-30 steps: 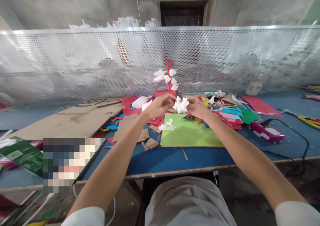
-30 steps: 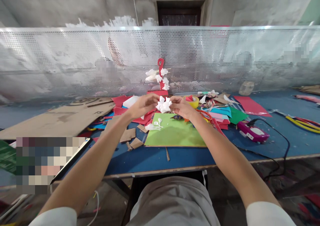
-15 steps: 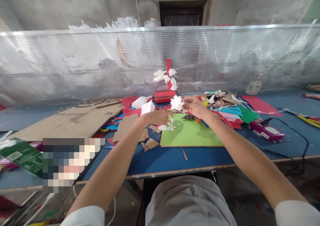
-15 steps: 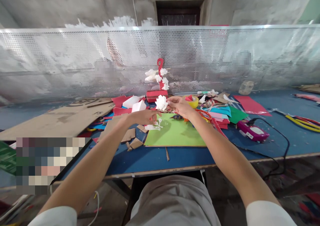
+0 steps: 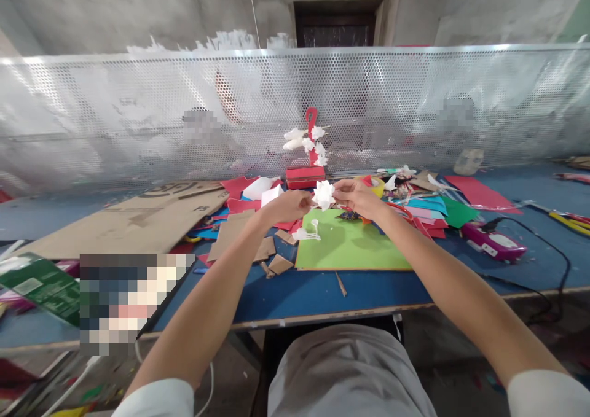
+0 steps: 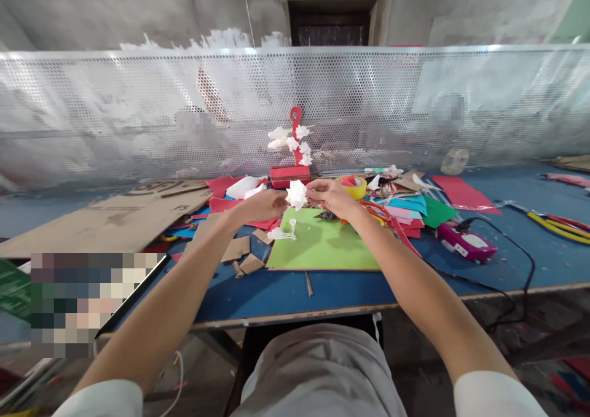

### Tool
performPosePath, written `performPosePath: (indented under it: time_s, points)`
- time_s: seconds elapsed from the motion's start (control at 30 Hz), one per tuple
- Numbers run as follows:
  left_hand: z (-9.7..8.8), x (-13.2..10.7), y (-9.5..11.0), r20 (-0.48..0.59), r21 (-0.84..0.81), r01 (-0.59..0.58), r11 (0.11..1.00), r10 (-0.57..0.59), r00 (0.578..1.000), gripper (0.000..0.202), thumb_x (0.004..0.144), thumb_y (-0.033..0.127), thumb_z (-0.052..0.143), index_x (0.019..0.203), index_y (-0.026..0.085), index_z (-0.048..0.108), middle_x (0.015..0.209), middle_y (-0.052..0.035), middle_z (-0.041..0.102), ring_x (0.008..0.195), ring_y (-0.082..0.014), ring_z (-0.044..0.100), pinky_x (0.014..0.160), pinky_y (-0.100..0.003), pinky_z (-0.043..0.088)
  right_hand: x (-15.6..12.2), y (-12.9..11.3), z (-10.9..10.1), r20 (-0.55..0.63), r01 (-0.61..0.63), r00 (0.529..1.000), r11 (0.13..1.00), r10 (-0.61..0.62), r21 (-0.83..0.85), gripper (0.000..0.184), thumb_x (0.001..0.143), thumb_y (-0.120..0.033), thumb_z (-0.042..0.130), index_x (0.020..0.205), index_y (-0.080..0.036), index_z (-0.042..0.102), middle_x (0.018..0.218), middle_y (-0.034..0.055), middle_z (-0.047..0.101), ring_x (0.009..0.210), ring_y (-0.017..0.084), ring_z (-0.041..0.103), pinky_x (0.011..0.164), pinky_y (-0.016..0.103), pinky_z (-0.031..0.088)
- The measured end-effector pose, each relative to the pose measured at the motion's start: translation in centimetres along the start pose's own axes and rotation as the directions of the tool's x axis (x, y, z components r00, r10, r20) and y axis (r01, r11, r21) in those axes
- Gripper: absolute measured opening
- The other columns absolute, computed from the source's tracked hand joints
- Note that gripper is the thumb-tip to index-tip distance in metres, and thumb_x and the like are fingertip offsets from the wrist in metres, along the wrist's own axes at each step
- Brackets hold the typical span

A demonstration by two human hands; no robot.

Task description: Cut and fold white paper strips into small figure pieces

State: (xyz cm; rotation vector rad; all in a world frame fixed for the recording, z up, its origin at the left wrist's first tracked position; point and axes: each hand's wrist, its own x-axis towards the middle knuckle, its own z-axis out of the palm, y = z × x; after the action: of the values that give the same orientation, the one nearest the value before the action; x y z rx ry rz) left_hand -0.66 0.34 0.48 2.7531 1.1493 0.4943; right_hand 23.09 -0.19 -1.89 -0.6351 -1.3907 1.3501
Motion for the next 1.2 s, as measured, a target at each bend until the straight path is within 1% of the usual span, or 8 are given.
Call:
performPosePath:
  time_s: [0.17,0.3,0.4,0.53,0.7,0.83,1.0,1.2]
  points:
    - [-0.2,0.2,0.1,-0.209,0.017,0.066,0.998,-0.061,0.976,0.018,0.082,0.023,0.052,0.093,0.017,0.064,0.087,-0.0071,0.069,0.075,-0.0178,0.061,0.067,-0.028,0.041,-0.1,-0.2,0.3,0.013,-0.015,1.0,0.999,0.015,-0.035,0.028,0.058,-0.024,0.086,0.08,-0.015,0.071,0.075,0.0034,0.07,0.068,0.015,0.064,0.069,0.029,0.052]
    - [-0.2,0.3,0.3,-0.266,-0.017,0.033,0.999,-0.036,0.963,0.015,0.08,0.019,0.052,0.088,0.017,0.066,0.085,-0.006,0.069,0.073,-0.0168,0.06,0.068,-0.028,0.041,0.0,-0.1,0.3,0.019,-0.046,0.999,0.998,0.047,-0.046,0.029,0.056,-0.026,0.087,0.079,-0.018,0.071,0.075,0.0023,0.07,0.07,0.014,0.067,0.067,0.026,0.053]
    - [0.1,0.4,0.2,-0.248,-0.056,0.012,0.998,-0.026,0.968,0.015,0.075,0.015,0.056,0.084,0.016,0.067,0.082,-0.0061,0.069,0.074,-0.0173,0.061,0.07,-0.028,0.043,0.0,0.0,0.3,0.049,-0.035,0.998,0.997,0.038,-0.063,0.028,0.058,-0.027,0.086,0.08,-0.018,0.072,0.075,0.0023,0.071,0.07,0.013,0.067,0.067,0.024,0.054]
    - [0.2,0.7,0.2,-0.248,-0.2,-0.052,0.978,0.001,0.969,0.016,0.074,0.012,0.054,0.081,0.014,0.068,0.081,-0.0057,0.069,0.074,-0.0163,0.061,0.072,-0.028,0.045,0.0,0.1,0.4,0.08,-0.012,0.997,0.995,0.02,-0.096,0.026,0.06,-0.028,0.085,0.082,-0.019,0.072,0.07,0.0008,0.069,0.064,0.012,0.066,0.063,0.024,0.053]
    - [-0.1,0.8,0.9,-0.231,-0.376,-0.057,0.925,-0.034,0.972,0.014,0.075,0.013,0.054,0.076,0.011,0.068,0.076,-0.0044,0.066,0.068,-0.0135,0.057,0.065,-0.026,0.044,0.0,0.0,0.6,0.023,-0.012,1.0,0.991,0.015,-0.133,0.029,0.058,-0.03,0.086,0.08,-0.019,0.071,0.072,0.0008,0.07,0.065,0.012,0.065,0.063,0.024,0.053]
    - [0.0,0.8,1.2,-0.172,-0.48,-0.039,0.876,-0.05,0.984,0.016,0.075,0.018,0.057,0.082,0.011,0.07,0.08,-0.006,0.067,0.07,-0.0138,0.057,0.066,-0.026,0.046,0.2,0.0,0.7,-0.006,-0.004,1.0,0.989,0.003,-0.146,0.028,0.056,-0.03,0.087,0.077,-0.019,0.072,0.073,0.0014,0.071,0.067,0.013,0.065,0.067,0.026,0.053]
    - [0.1,0.6,1.3,-0.103,-0.5,-0.002,0.866,-0.057,0.993,0.021,0.074,0.019,0.057,0.088,0.011,0.071,0.078,-0.0058,0.067,0.071,-0.0151,0.058,0.068,-0.027,0.046,0.1,0.0,0.7,0.03,0.02,0.999,0.977,-0.014,-0.214,0.028,0.058,-0.03,0.085,0.081,-0.02,0.074,0.078,0.0026,0.072,0.067,0.014,0.065,0.067,0.028,0.054]
    - [-0.1,0.6,1.2,-0.024,-0.515,0.053,0.855,-0.076,0.997,0.02,0.073,0.015,0.053,0.084,0.01,0.069,0.07,-0.004,0.063,0.062,-0.0118,0.053,0.06,-0.024,0.041,-0.2,0.0,1.0,0.07,-0.008,0.997,0.966,0.027,-0.257,0.027,0.06,-0.03,0.084,0.082,-0.02,0.073,0.077,0.003,0.071,0.069,0.013,0.065,0.07,0.028,0.055]
